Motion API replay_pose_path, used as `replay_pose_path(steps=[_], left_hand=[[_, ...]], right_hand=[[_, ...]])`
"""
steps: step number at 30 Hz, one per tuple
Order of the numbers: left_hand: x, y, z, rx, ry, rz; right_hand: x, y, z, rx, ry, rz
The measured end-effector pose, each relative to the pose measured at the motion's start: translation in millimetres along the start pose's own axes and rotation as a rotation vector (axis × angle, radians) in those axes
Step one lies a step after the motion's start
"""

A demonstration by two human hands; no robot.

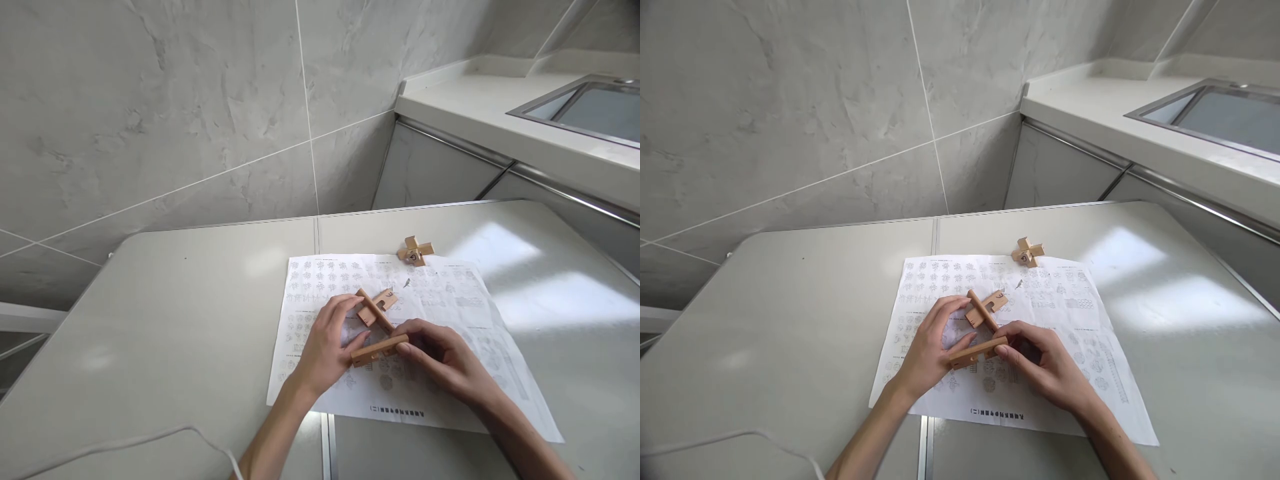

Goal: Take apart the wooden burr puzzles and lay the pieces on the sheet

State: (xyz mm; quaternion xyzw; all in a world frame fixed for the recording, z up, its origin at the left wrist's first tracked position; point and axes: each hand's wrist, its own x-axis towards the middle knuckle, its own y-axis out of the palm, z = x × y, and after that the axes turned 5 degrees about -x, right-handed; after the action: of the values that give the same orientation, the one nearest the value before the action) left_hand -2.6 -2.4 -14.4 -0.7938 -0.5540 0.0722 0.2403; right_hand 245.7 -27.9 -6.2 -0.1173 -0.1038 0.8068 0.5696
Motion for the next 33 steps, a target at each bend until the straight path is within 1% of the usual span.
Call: replay_pose_path(steps=[3, 6, 9, 12, 14, 18, 23, 26, 29, 33], left_hand=[[0, -0.2, -1, 0.042, -0.003, 0.003], [1, 0.1, -2, 0.087, 0.011, 0.007], [2, 2.0, -3, 0.151, 0.058, -0.008], [1, 4.6, -2, 0.225, 0.104, -0.029], [1, 5.7, -2, 0.228, 0.11, -0.038], [3, 4.6, -3, 0.137, 0.061, -0.06], [5, 2.7, -9, 0.073, 0.003, -0.052], [5, 3.8, -11, 0.065, -0.032, -0.058], [3, 5.7, -11, 0.091, -0.097, -0.079], [1, 6.4, -9, 0.081, -0.176, -0.087]], right_hand=[[-2, -1, 0, 0.039, 0.033, -0.011], [-2, -3, -6, 0.122, 0.081, -0.098], [-1, -4, -13, 0.252, 0.117, -0.19], [0, -3, -17, 0.378, 0.159, -0.24], [1, -3, -18, 0.438, 0.181, -0.257], [1, -4, -16, 0.487, 0.208, -0.259], [1, -4, -15, 0.496, 0.207, -0.258], [2, -4, -13, 0.514, 0.191, -0.267], [2, -4, -12, 0.551, 0.193, -0.284], [3, -5, -13, 0.644, 0.198, -0.313]])
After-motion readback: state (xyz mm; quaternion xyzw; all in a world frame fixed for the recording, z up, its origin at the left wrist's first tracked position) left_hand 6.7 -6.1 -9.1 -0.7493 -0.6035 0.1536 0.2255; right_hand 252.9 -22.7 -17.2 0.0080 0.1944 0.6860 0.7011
